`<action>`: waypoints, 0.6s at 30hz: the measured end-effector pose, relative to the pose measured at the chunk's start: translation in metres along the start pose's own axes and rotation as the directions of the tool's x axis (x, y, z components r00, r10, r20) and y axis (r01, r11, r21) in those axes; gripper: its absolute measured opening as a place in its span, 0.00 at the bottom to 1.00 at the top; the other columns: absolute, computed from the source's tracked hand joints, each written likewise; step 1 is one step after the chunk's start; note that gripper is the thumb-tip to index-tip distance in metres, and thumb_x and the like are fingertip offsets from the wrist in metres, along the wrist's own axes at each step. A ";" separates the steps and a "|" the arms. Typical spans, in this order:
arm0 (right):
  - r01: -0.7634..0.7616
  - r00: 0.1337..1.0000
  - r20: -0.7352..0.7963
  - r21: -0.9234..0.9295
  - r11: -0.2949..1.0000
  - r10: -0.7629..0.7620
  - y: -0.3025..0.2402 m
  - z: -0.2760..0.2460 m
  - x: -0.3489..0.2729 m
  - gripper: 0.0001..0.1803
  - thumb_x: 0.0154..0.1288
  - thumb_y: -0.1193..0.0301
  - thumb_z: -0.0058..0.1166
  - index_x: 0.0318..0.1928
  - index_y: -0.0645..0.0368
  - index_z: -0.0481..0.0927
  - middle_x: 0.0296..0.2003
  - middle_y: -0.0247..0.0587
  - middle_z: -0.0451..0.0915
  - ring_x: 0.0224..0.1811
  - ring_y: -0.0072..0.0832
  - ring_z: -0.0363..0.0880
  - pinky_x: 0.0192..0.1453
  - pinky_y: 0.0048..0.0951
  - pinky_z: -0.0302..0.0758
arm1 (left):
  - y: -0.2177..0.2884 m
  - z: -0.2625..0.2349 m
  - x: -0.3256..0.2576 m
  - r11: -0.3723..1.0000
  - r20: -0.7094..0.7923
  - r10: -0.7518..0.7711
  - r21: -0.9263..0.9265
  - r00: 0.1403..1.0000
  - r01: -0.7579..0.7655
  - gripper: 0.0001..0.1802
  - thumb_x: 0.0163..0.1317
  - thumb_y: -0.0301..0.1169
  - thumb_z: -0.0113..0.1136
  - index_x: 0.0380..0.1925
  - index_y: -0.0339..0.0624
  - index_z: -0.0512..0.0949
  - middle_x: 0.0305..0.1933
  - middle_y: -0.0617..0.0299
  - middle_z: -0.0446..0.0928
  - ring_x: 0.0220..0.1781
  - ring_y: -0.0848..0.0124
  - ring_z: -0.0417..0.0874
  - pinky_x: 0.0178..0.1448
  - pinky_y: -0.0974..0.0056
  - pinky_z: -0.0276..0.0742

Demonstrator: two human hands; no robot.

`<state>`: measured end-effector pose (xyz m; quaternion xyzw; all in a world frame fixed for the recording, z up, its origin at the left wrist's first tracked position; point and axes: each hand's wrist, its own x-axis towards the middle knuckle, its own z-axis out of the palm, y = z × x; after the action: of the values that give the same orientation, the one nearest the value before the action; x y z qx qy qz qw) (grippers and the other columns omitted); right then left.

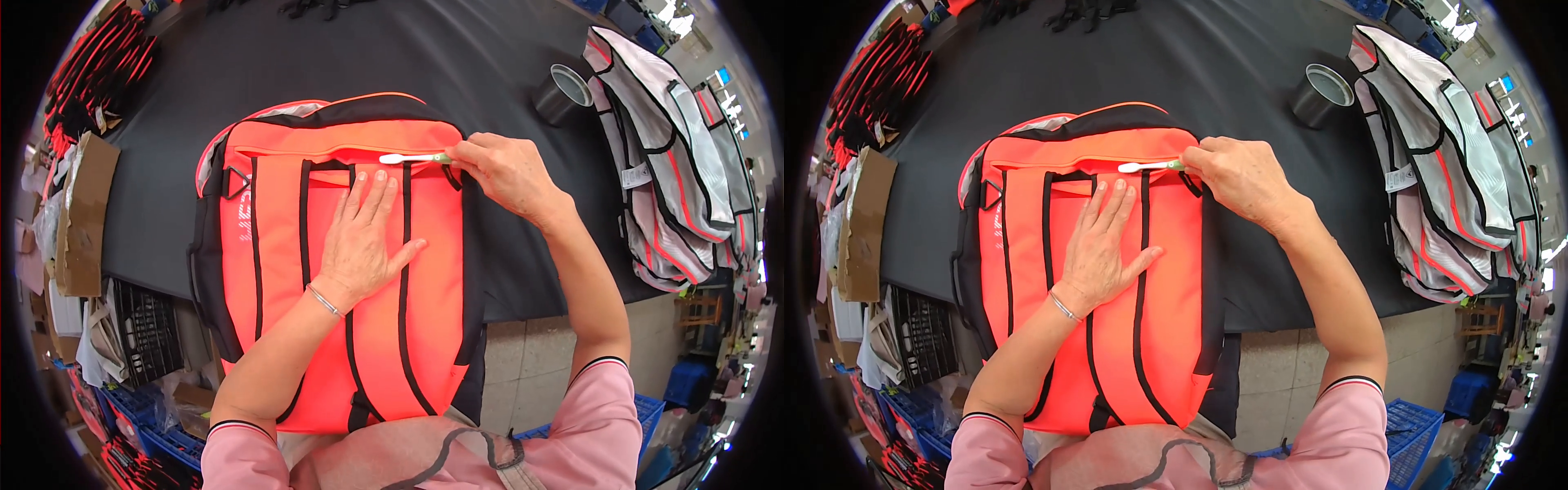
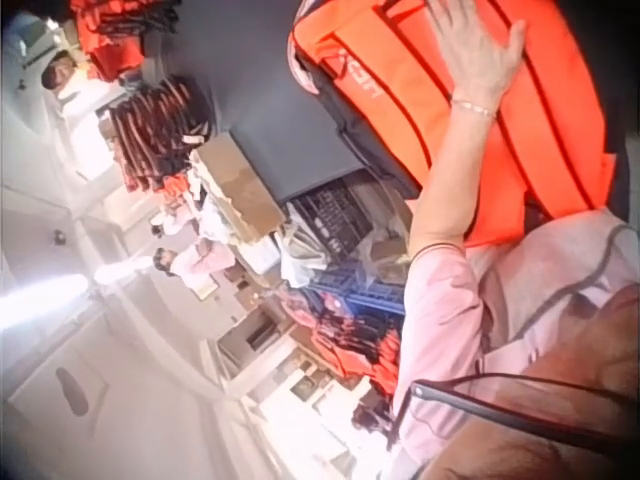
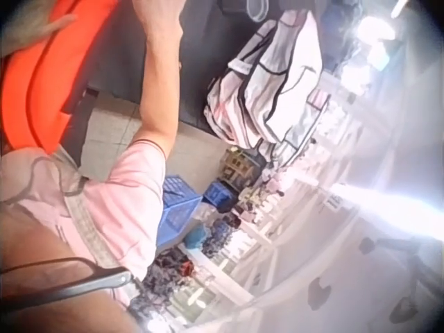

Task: The recorder uses a small brush and nippers to clean and trim threads on various bags in a manufacturing workshop.

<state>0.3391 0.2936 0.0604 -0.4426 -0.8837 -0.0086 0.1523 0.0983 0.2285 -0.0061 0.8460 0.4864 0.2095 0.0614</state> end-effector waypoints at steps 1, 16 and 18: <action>0.002 1.000 0.005 0.001 1.000 -0.002 0.000 -0.001 0.001 0.06 0.66 0.68 0.57 0.41 0.55 0.82 0.29 0.36 0.79 0.31 0.36 0.81 0.31 0.35 0.75 | 0.000 0.000 0.000 1.000 0.001 -0.005 -0.003 1.000 0.005 0.46 0.61 0.55 0.63 0.70 0.34 0.63 0.75 0.46 0.60 0.79 0.50 0.53 0.78 0.49 0.55; 0.026 0.998 0.060 -0.038 0.999 -0.024 0.012 -0.017 -0.004 0.06 0.63 0.71 0.58 0.41 0.54 0.81 0.30 0.37 0.76 0.30 0.38 0.80 0.30 0.36 0.74 | -0.004 0.002 -0.005 1.000 -0.033 -0.006 -0.031 0.999 0.005 0.46 0.60 0.56 0.64 0.69 0.36 0.64 0.74 0.46 0.62 0.77 0.48 0.59 0.76 0.48 0.59; -0.003 1.000 0.019 0.010 1.000 0.003 0.010 -0.019 -0.004 0.06 0.63 0.70 0.59 0.41 0.55 0.82 0.31 0.37 0.79 0.31 0.38 0.81 0.32 0.35 0.75 | -0.003 0.002 -0.005 1.000 -0.026 -0.018 -0.024 1.000 0.018 0.46 0.60 0.56 0.64 0.69 0.36 0.64 0.74 0.46 0.62 0.77 0.48 0.59 0.76 0.48 0.58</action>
<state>0.3543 0.2939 0.0763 -0.4433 -0.8844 0.0001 0.1462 0.0949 0.2263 -0.0101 0.8380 0.4922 0.2258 0.0670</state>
